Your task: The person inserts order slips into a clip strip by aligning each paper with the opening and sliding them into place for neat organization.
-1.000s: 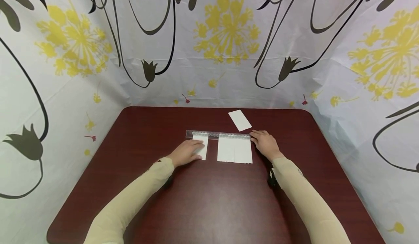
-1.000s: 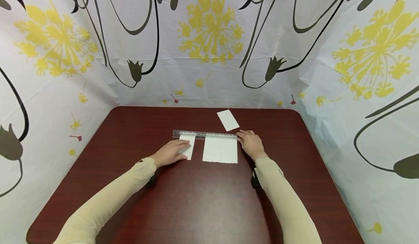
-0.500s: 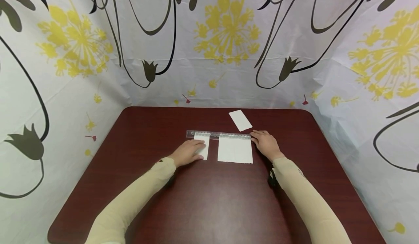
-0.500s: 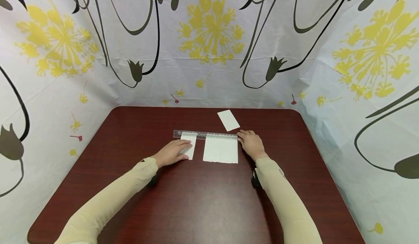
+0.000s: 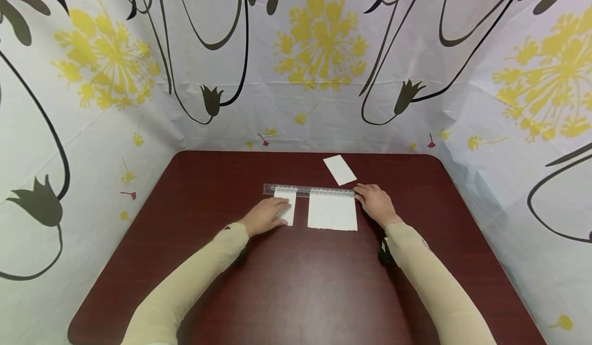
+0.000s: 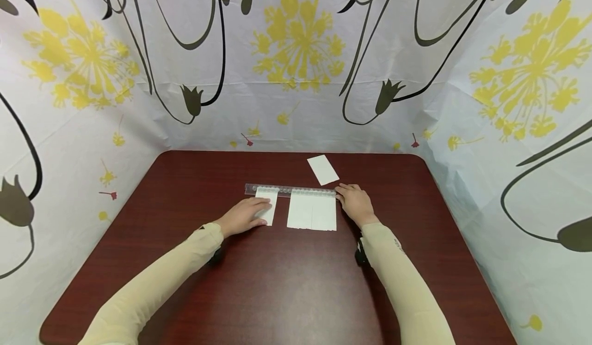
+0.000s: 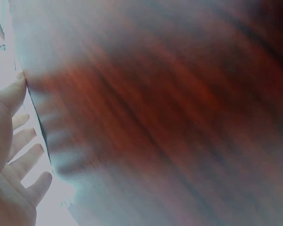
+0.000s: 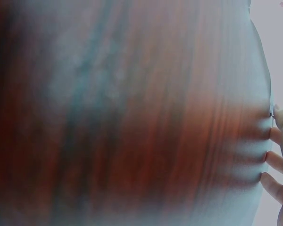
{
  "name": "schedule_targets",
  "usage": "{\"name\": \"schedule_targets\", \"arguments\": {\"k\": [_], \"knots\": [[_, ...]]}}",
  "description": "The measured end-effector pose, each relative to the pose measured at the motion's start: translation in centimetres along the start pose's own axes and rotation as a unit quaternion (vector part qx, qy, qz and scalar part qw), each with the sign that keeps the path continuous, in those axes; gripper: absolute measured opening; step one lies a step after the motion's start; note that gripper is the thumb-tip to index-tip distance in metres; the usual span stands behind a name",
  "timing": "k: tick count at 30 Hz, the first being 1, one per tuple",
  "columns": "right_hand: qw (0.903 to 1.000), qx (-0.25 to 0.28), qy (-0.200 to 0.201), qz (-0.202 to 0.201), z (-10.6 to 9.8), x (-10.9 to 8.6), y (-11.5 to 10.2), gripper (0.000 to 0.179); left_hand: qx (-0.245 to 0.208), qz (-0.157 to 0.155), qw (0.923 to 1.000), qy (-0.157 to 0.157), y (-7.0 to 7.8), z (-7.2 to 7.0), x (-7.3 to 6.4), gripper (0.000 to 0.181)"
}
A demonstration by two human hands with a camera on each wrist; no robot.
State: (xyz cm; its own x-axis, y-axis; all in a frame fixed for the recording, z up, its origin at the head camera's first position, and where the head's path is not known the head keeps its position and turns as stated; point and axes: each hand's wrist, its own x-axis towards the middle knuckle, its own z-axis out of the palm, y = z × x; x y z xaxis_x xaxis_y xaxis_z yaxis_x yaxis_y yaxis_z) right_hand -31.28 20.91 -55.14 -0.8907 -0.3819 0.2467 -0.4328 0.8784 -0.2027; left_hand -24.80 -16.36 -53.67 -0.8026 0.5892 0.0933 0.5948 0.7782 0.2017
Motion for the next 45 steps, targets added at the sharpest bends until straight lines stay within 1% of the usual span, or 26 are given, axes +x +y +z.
{"name": "schedule_targets", "arguments": {"k": [8, 19, 29, 36, 45], "knots": [[0.9999, 0.008, -0.010, 0.005, 0.11, 0.13, 0.12, 0.038, -0.007, 0.000, 1.0000, -0.003, 0.05, -0.19, 0.05, 0.057], [1.0000, 0.007, -0.001, 0.000, -0.08, 0.25, -0.23, 0.037, 0.001, 0.000, 1.0000, -0.002, -0.13, -0.07, -0.07, 0.057], [1.0000, -0.003, -0.006, 0.002, -0.28, 0.16, -0.16, 0.037, 0.000, 0.004, 1.0000, 0.002, 0.10, -0.03, 0.10, 0.056], [0.9999, 0.005, -0.012, 0.005, -0.38, 0.19, -0.13, 0.037, -0.011, -0.002, 0.9999, -0.007, 0.22, -0.32, 0.26, 0.058], [0.9998, 0.009, -0.015, 0.005, -0.44, 0.06, -0.09, 0.038, -0.009, -0.006, 0.9998, -0.013, 0.15, -0.10, 0.39, 0.059]]}}
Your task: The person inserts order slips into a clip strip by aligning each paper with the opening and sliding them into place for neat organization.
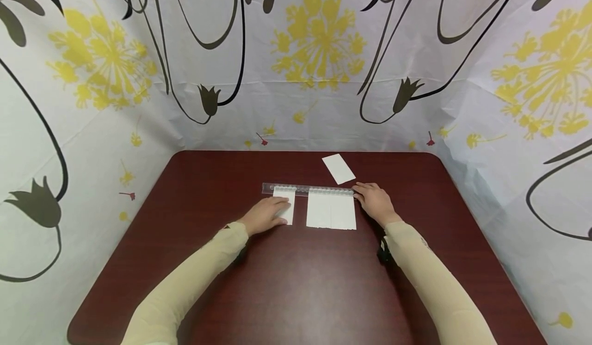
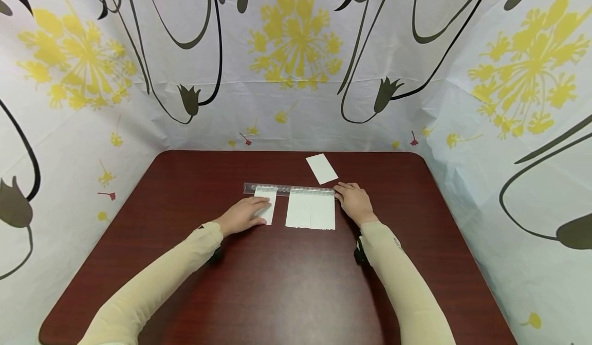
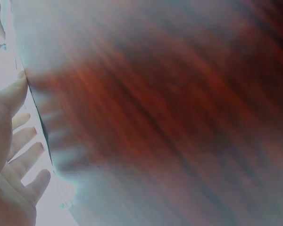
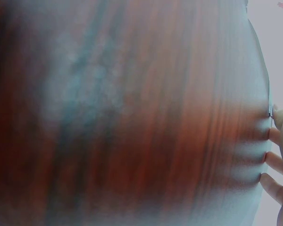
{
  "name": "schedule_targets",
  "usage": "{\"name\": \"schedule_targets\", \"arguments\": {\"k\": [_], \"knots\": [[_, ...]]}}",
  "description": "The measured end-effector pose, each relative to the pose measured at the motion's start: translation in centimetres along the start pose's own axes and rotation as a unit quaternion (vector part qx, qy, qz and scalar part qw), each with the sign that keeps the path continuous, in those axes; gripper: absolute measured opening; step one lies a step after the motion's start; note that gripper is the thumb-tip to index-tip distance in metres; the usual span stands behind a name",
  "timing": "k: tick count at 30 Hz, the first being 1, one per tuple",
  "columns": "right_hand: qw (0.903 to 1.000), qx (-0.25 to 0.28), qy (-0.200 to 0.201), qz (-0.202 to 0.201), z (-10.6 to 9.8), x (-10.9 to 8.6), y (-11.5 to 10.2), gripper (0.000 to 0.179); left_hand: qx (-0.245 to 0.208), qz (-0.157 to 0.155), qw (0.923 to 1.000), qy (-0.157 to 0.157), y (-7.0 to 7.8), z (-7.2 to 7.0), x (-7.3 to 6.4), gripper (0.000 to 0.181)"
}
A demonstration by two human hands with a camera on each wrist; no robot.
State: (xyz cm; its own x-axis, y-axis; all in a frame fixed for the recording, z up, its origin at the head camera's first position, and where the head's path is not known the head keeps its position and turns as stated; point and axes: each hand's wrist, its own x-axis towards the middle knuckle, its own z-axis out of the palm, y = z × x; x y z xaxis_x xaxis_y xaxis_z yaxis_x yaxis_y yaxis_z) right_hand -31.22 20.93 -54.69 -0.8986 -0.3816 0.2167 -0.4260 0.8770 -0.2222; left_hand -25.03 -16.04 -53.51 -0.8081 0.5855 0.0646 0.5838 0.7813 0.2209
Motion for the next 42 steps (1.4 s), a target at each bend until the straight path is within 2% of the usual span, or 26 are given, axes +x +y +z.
{"name": "schedule_targets", "arguments": {"k": [30, 35, 42], "knots": [[0.9999, -0.006, -0.007, 0.008, 0.26, 0.02, 0.34, 0.039, 0.007, 0.012, 0.9999, 0.010, 0.00, 0.45, 0.42, 0.058], [1.0000, -0.002, 0.000, 0.000, 0.53, 0.12, 0.42, 0.038, 0.005, 0.010, 0.9999, 0.003, 0.24, 0.52, 0.60, 0.059], [1.0000, 0.000, 0.004, -0.001, 0.39, 0.19, 0.26, 0.038, 0.006, 0.014, 0.9998, 0.009, 0.58, 0.33, 0.67, 0.059]]}}
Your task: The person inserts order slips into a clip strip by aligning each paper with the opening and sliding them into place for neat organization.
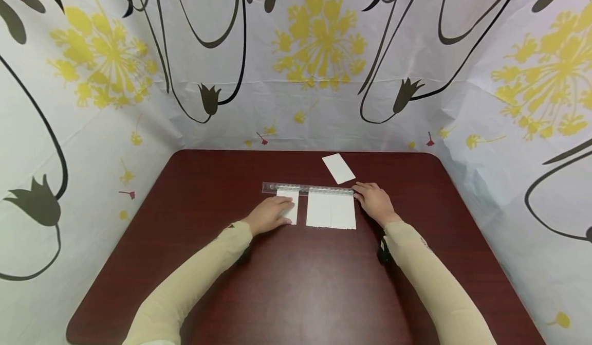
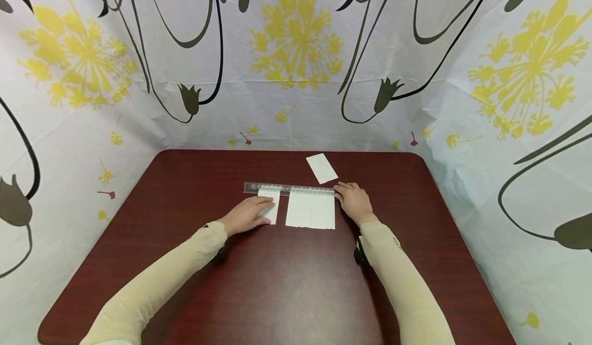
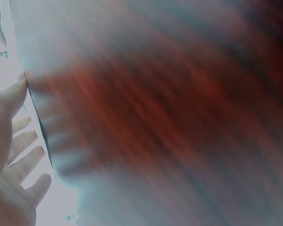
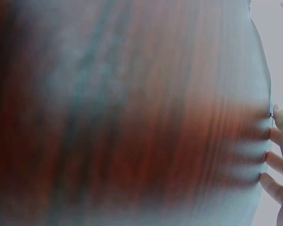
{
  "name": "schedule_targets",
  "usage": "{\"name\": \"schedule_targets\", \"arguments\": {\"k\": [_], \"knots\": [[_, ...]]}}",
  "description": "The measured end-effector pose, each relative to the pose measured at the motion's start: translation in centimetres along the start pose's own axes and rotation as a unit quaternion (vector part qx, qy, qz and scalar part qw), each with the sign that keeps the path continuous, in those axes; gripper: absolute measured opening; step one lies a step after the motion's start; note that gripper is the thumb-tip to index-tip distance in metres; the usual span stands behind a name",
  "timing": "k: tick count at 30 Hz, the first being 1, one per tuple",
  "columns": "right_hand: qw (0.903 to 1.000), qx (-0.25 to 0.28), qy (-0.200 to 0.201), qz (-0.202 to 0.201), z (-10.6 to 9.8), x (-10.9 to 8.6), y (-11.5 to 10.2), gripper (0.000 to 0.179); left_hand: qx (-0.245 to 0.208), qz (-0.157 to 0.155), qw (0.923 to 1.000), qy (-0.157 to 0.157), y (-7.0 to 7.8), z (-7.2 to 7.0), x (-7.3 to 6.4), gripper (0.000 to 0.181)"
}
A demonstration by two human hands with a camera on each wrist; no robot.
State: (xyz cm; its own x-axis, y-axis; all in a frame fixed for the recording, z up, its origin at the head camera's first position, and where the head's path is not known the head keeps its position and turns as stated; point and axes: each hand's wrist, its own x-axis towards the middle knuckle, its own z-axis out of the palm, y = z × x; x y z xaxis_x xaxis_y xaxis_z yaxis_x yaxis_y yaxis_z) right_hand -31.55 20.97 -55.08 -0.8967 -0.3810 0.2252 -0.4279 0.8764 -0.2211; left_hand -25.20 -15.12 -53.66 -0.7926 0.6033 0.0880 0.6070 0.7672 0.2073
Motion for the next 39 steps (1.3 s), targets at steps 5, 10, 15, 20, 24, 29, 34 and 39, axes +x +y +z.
{"name": "schedule_targets", "arguments": {"k": [5, 10, 15, 20, 24, 29, 34, 39], "knots": [[1.0000, 0.002, -0.006, 0.004, -0.27, 0.09, -0.16, 0.038, 0.002, 0.004, 1.0000, 0.006, -0.03, -0.05, 0.02, 0.059], [0.9999, 0.000, -0.013, 0.004, -0.20, -0.01, -0.15, 0.038, 0.004, 0.003, 1.0000, 0.002, -0.11, 0.19, 0.08, 0.059], [0.9999, 0.000, -0.011, 0.003, -0.10, -0.11, -0.11, 0.038, 0.010, 0.006, 0.9999, 0.003, 0.00, 0.40, 0.20, 0.059], [1.0000, -0.001, -0.007, -0.002, -0.17, -0.05, -0.17, 0.038, 0.013, 0.011, 0.9998, 0.008, 0.18, 0.50, 0.36, 0.058], [1.0000, -0.002, -0.002, -0.005, -0.26, -0.06, -0.29, 0.038, 0.019, 0.015, 0.9996, 0.013, 0.19, 0.71, 0.54, 0.058], [1.0000, -0.003, 0.000, -0.002, -0.27, -0.04, -0.28, 0.038, 0.021, 0.015, 0.9996, 0.011, 0.36, 0.68, 0.67, 0.058], [1.0000, -0.003, 0.001, -0.002, -0.19, -0.02, -0.21, 0.038, 0.014, 0.016, 0.9998, 0.007, 0.62, 0.47, 0.73, 0.058], [0.9999, 0.001, 0.011, -0.007, -0.24, -0.14, -0.36, 0.037, 0.014, 0.019, 0.9997, 0.006, 0.83, 0.35, 0.84, 0.057]]}}
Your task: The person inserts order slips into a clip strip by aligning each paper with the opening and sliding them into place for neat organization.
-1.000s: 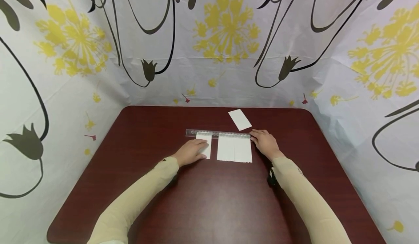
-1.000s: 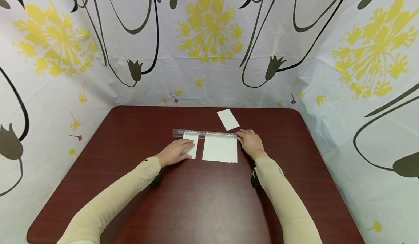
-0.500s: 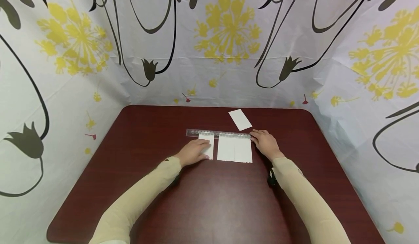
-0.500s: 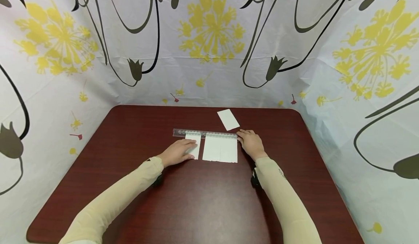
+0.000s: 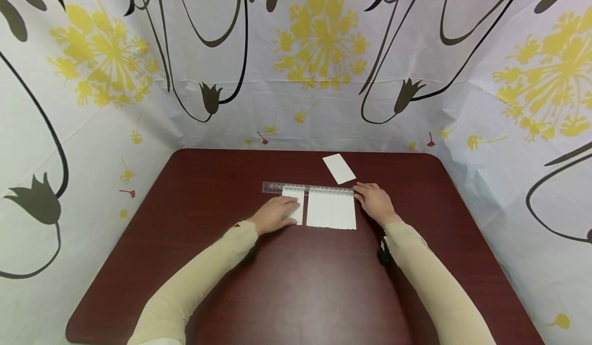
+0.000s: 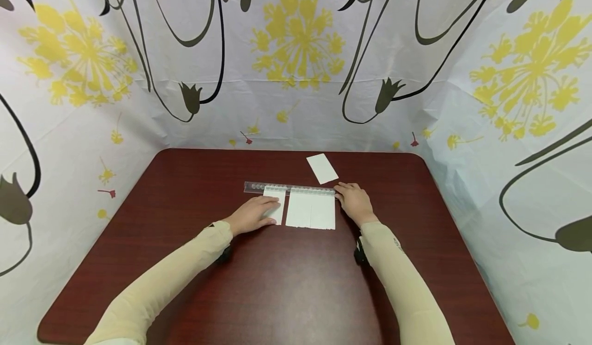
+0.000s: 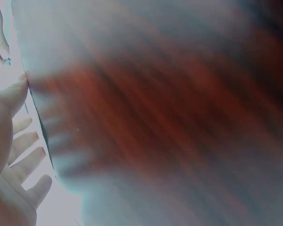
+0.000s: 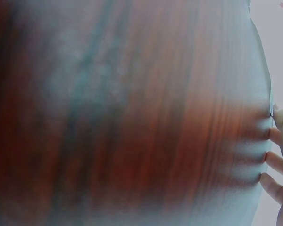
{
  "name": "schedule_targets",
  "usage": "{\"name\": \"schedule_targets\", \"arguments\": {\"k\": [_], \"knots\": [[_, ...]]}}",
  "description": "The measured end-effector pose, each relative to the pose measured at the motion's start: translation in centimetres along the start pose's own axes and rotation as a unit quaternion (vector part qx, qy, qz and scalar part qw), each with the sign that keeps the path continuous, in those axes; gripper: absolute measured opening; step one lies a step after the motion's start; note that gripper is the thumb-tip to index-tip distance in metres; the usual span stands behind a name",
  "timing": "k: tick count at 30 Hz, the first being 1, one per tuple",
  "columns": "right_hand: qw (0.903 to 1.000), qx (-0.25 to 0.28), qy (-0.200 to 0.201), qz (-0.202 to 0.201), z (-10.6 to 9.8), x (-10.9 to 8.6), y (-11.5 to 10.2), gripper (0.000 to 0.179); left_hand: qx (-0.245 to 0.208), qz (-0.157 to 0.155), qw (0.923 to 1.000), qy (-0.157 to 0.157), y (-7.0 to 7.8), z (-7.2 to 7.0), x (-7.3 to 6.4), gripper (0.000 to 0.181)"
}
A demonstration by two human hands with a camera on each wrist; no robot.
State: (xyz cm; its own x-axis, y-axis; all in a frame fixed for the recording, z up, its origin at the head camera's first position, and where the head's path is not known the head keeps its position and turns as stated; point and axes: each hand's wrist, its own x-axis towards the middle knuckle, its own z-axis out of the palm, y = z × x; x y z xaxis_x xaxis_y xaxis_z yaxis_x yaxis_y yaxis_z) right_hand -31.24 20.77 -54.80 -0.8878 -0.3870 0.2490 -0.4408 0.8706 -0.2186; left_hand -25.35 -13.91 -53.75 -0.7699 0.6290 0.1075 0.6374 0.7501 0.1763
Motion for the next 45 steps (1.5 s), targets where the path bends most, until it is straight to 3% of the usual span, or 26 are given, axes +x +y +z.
{"name": "schedule_targets", "arguments": {"k": [13, 26, 36, 45], "knots": [[0.9999, 0.004, -0.013, 0.010, 0.05, 0.00, 0.13, 0.038, -0.007, -0.007, 0.9999, -0.005, 0.33, 0.26, 0.50, 0.058], [1.0000, 0.001, 0.000, 0.002, -0.10, -0.06, -0.04, 0.037, 0.007, -0.005, 0.9999, -0.010, 0.42, 0.36, 0.73, 0.058], [0.9997, -0.003, -0.018, 0.014, 0.01, 0.01, 0.14, 0.039, 0.004, -0.001, 1.0000, -0.008, 0.50, 0.14, 0.78, 0.059], [0.9999, -0.002, -0.006, 0.010, -0.01, 0.04, -0.05, 0.038, 0.000, -0.003, 0.9999, -0.012, 0.62, 0.24, 0.89, 0.058]]}}
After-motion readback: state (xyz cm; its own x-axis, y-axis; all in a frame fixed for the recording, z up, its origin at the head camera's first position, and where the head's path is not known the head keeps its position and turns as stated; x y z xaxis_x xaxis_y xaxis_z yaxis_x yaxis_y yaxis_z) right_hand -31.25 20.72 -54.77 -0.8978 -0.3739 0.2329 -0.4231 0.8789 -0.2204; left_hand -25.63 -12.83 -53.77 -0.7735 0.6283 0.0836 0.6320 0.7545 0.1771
